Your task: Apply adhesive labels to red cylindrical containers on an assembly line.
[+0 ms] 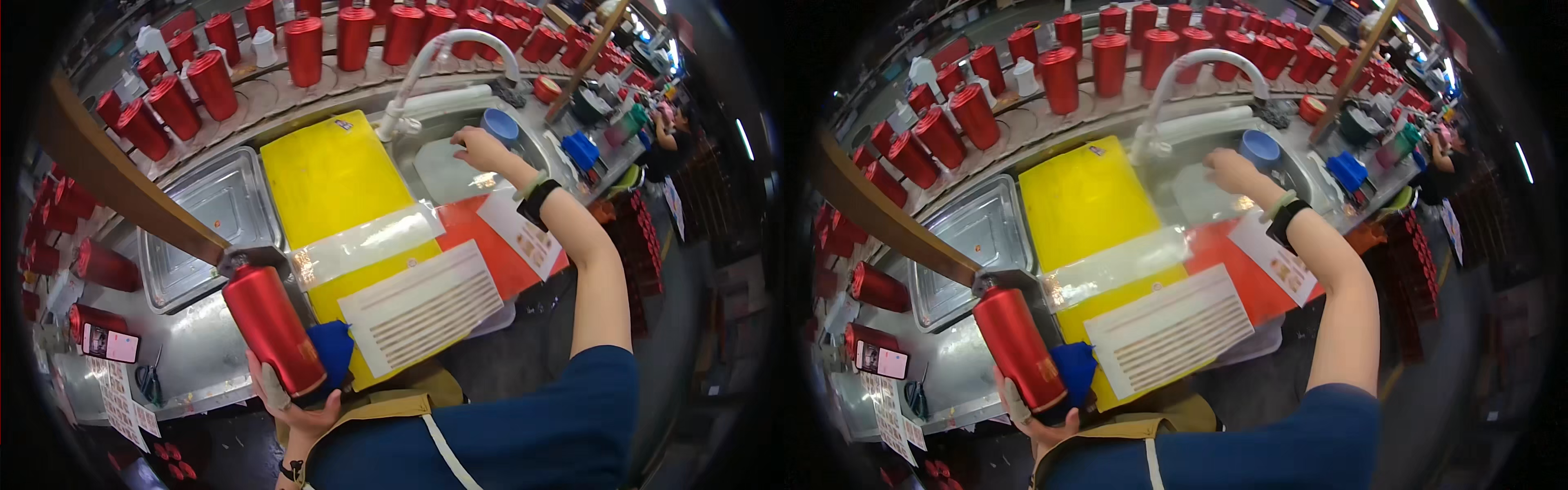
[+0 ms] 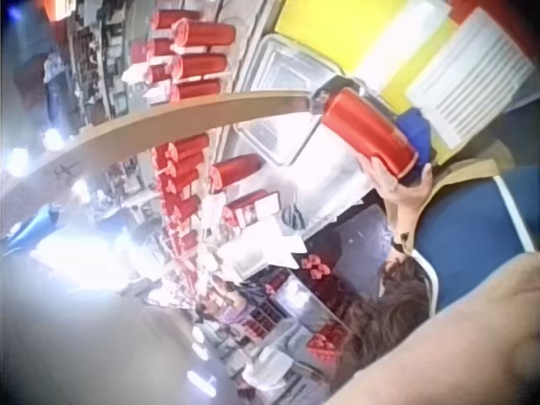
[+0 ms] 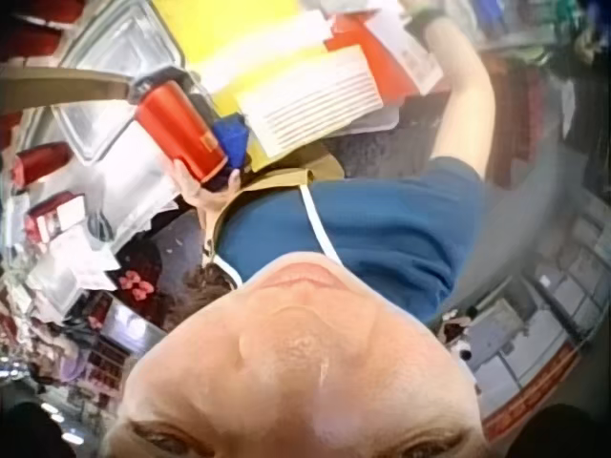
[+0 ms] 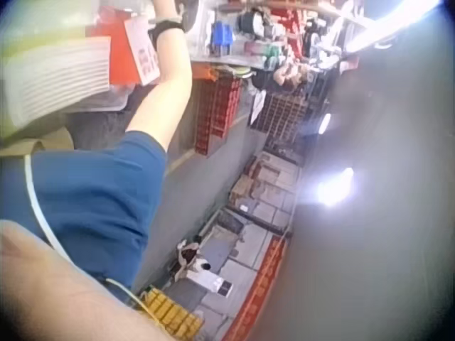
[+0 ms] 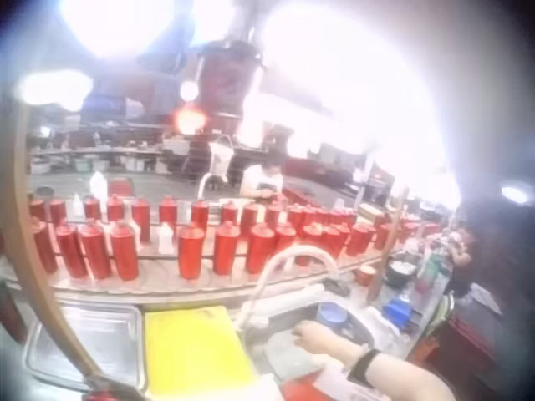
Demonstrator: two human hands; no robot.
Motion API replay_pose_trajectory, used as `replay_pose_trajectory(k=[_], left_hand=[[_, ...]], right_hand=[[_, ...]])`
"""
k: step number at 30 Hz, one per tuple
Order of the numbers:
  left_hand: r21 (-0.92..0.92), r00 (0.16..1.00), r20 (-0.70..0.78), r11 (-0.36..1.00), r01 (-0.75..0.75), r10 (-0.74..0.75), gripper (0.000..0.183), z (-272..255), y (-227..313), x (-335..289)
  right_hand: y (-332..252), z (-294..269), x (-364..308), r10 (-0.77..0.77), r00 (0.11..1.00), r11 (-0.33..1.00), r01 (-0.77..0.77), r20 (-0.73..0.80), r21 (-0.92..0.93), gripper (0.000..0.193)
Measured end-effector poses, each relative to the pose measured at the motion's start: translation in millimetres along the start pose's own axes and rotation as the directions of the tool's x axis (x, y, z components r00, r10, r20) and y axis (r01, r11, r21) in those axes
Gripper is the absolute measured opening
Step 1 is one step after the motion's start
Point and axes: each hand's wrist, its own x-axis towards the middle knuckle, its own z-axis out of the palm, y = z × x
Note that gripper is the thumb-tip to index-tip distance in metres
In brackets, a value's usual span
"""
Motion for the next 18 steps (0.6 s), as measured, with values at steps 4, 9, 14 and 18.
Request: replay_pose_trajectory(k=[4,9,14,18], left_hand=[[0.055,0.998,-0.057,0.998,0.02,-0.017,0.123,5,4,-7],[0.263,0.997,-0.052,0.963,-0.049,0.065,0.124,11,4,-2],[0.594,0.974,0.003,0.784,-0.183,0.225,0.112,31,-8,-27],[0.386,0.999,-0.035,0.922,0.035,-0.024,0.108,42,-4,-34]], right_hand=[[43,56,66,-0.019,0.959,0.993,0.051,0.283,-0.105,0.045],[61,81,68,0.131,0.892,0.975,-0.037,0.433,-0.219,0.044],[118,126,69,0.214,0.865,0.929,-0.037,0.454,-0.368,0.029],[128,158,71,0.087,0.949,0.966,-0.006,0.305,-0.259,0.03]])
